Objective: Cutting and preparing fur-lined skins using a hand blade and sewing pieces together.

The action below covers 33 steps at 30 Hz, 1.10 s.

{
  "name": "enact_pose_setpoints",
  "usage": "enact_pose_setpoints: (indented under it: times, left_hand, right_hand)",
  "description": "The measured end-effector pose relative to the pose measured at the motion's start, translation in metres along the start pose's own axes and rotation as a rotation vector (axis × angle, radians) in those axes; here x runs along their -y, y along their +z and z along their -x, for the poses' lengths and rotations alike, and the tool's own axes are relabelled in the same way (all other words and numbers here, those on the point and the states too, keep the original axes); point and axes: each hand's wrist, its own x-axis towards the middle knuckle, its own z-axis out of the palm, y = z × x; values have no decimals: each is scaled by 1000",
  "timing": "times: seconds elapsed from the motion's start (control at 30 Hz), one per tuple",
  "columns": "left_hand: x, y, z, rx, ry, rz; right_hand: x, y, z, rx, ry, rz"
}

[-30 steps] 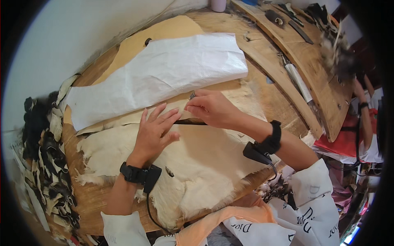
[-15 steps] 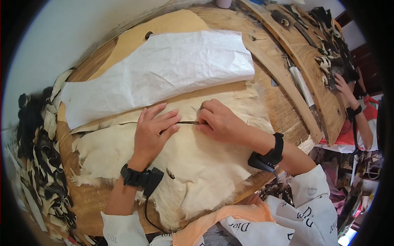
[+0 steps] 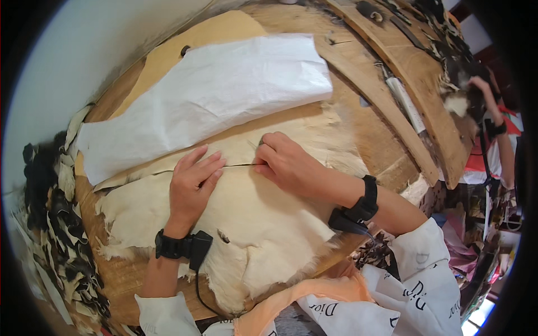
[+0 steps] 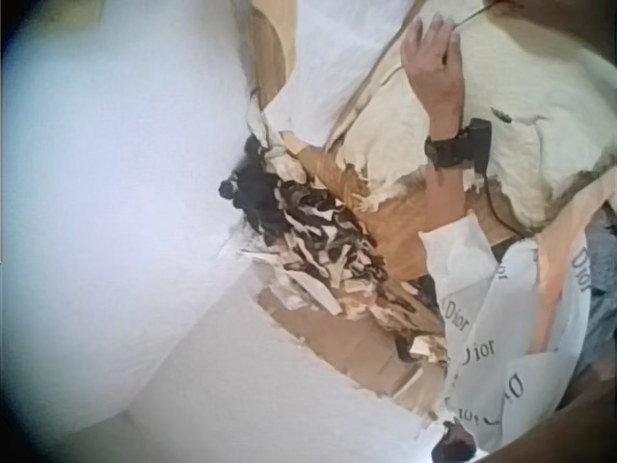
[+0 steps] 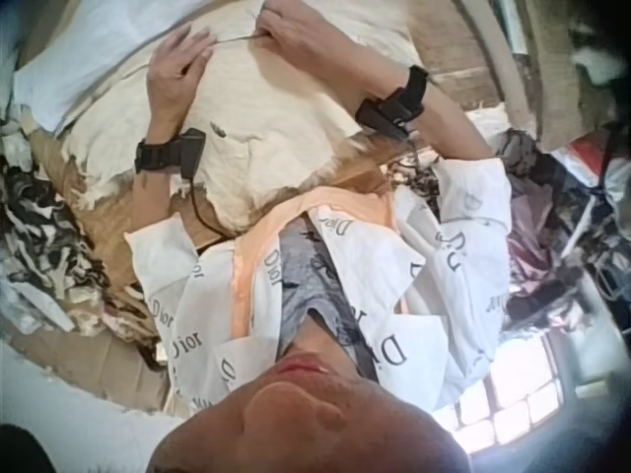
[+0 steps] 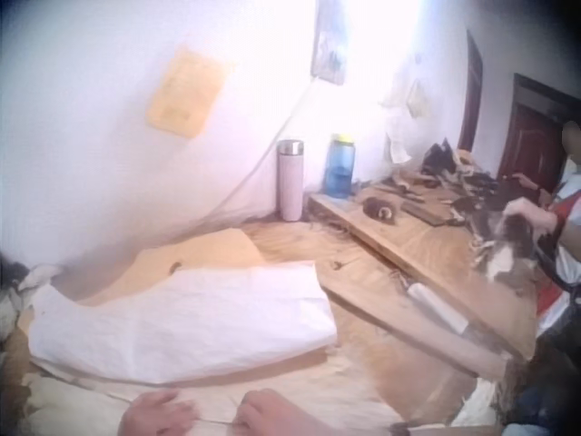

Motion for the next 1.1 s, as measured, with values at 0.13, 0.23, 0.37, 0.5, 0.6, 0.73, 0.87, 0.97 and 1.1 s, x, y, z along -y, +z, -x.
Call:
enact_pose_setpoints:
  times: [0.13, 0.23, 0.37, 0.5, 0.6, 0.73, 0.87, 0.97, 1.1]
  left_hand:
    - [2, 3, 1, 7, 19, -3]
    - [0, 0, 1, 14, 29, -31]
    - [-33, -11, -13, 66, 48, -193]
    - [-90, 15, -44, 119, 92, 6]
    - [-111, 51, -52, 204, 108, 163]
    - [-101, 78, -46, 255, 28, 236]
    - [-95, 80, -46, 209, 97, 273]
    - [-90, 81, -46, 250, 98, 297]
    - [-86, 80, -47, 259, 180, 253]
  right_hand:
    - [-8, -55, 23, -64, 136, -29]
    - [-14, -131, 72, -192, 297, 325]
    - [0, -189, 112, -345, 514, 448]
    - [22, -164, 105, -257, 354, 313]
    - [22, -130, 93, -70, 258, 181]
    - [17, -107, 85, -78, 259, 114]
    - [10, -99, 79, -40, 265, 105]
    - [5, -90, 74, -17, 257, 0]
    - [9, -87, 73, -75, 336, -50]
